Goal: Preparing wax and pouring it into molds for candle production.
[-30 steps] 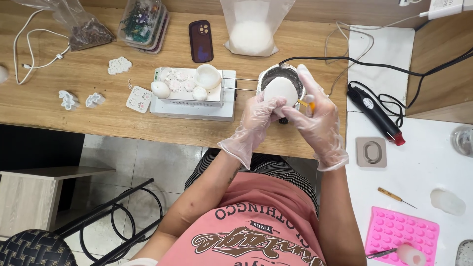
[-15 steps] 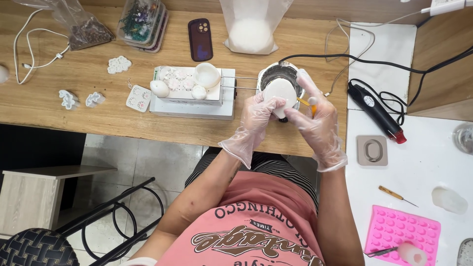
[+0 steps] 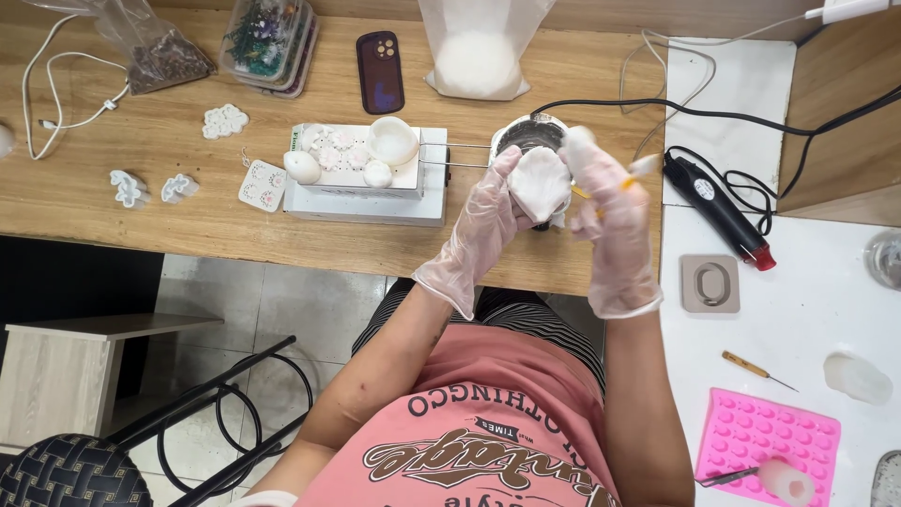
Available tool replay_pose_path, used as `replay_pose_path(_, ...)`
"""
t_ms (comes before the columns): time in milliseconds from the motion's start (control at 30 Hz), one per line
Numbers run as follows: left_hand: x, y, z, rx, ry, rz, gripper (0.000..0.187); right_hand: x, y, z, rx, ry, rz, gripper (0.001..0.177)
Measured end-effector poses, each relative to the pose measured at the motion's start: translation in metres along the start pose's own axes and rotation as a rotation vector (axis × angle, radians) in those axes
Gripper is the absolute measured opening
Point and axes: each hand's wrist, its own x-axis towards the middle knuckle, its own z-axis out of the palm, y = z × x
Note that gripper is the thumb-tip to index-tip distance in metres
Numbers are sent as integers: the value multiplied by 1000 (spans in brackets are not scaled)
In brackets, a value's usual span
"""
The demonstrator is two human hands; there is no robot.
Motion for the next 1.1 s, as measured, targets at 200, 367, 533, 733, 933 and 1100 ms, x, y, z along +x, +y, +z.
replay_pose_path(200, 5, -1, -4, -126, -10, -8, 53, 9, 15, -42, 553, 189, 302, 40)
replay_pose_path(367, 3, 0, -9, -122, -32, -6, 55, 2, 26, -60, 512, 307, 362, 40)
replay_pose_path(533, 2, 2, -4, -115, -32, -46, 60, -7, 53, -92, 561, 413, 423, 34)
replay_pose_path(733, 3, 0, -5, -72, -11, -79, 61, -9, 70, -112, 481, 428, 496, 32)
replay_pose_path(933, 6, -2, -14, -77, 36, -74, 59, -2, 98, -123, 268, 446, 504, 29)
replay_pose_path(1100, 4, -1, -23, -89, 86, -77, 53, 18, 110, -120, -328, 328, 694, 30)
